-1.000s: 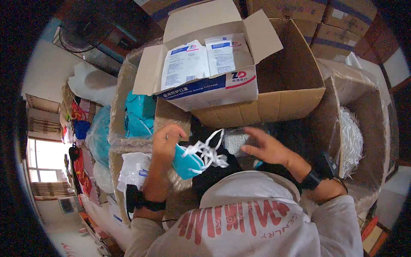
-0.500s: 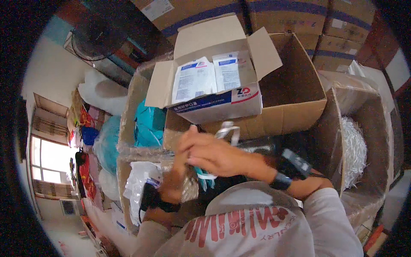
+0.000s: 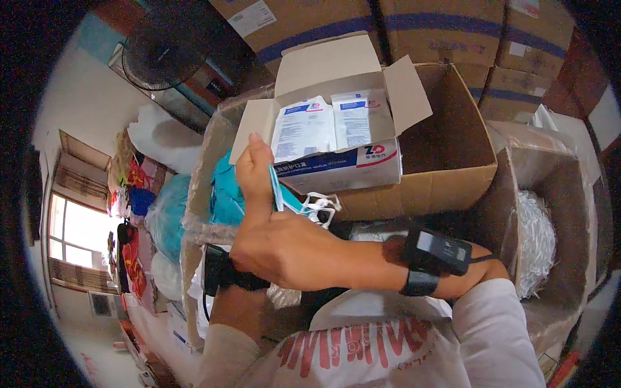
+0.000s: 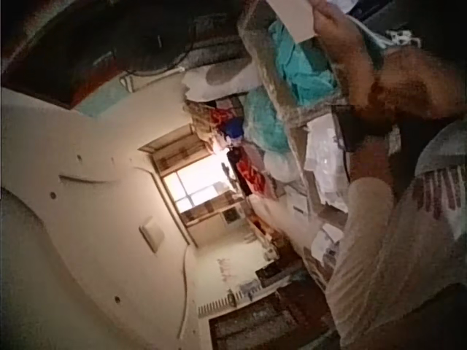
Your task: Inspecting and organizing individual protective face masks from bulk boxes.
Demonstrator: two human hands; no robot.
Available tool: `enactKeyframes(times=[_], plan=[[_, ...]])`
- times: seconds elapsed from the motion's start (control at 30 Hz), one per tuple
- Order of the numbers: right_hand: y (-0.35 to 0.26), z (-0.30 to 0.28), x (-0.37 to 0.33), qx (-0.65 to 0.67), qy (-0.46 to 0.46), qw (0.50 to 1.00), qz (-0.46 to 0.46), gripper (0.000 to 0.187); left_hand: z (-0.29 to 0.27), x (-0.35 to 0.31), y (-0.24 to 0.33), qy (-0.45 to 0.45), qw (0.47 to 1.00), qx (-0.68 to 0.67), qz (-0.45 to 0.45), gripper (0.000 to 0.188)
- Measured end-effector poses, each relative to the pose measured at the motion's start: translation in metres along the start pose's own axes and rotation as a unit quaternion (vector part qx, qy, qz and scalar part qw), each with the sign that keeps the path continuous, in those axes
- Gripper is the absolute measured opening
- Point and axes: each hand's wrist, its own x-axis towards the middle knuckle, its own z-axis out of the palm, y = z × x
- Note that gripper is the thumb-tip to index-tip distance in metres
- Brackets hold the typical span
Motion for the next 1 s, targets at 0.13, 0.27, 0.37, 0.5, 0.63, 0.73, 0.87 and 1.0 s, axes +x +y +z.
enactKeyframes(times=[0.13, 0.27, 0.37, 0.5, 0.63, 0.73, 0.87, 1.0], plan=[[-0.008, -0.016, -0.007, -0.052, -0.129, 0.988, 0.072, 0.011, -0.045, 0.039, -0.082, 0.209, 0.975, 0.04, -0.069, 0.044], [0.013, -0.031, -0.02, -0.029, 0.101, 0.985, 0.135, 0.023, -0.074, 0.021, -0.039, 0.136, 0.974, -0.068, -0.165, 0.042], [0.06, -0.043, -0.005, 0.125, 0.236, 0.939, 0.217, 0.039, -0.041, 0.001, -0.014, 0.086, 0.963, -0.147, -0.208, 0.048], [0.082, -0.011, -0.017, 0.261, 0.109, 0.887, 0.365, 0.041, -0.029, -0.013, 0.001, 0.056, 0.968, -0.17, -0.174, 0.047], [0.051, 0.007, -0.035, 0.413, 0.062, 0.754, 0.506, 0.039, -0.039, -0.01, -0.016, 0.121, 0.981, -0.101, -0.112, 0.046], [0.043, 0.015, -0.049, 0.2, -0.018, 0.863, 0.463, 0.033, -0.042, -0.012, -0.022, 0.142, 0.984, -0.05, -0.093, 0.046], [0.042, 0.011, -0.042, -0.029, 0.052, 0.978, 0.201, 0.02, -0.053, -0.027, -0.031, 0.116, 0.981, -0.014, -0.156, 0.049], [0.039, 0.028, 0.002, 0.0, 0.044, 0.997, 0.064, 0.017, -0.012, -0.05, -0.037, 0.011, 0.944, 0.069, -0.324, 0.058]])
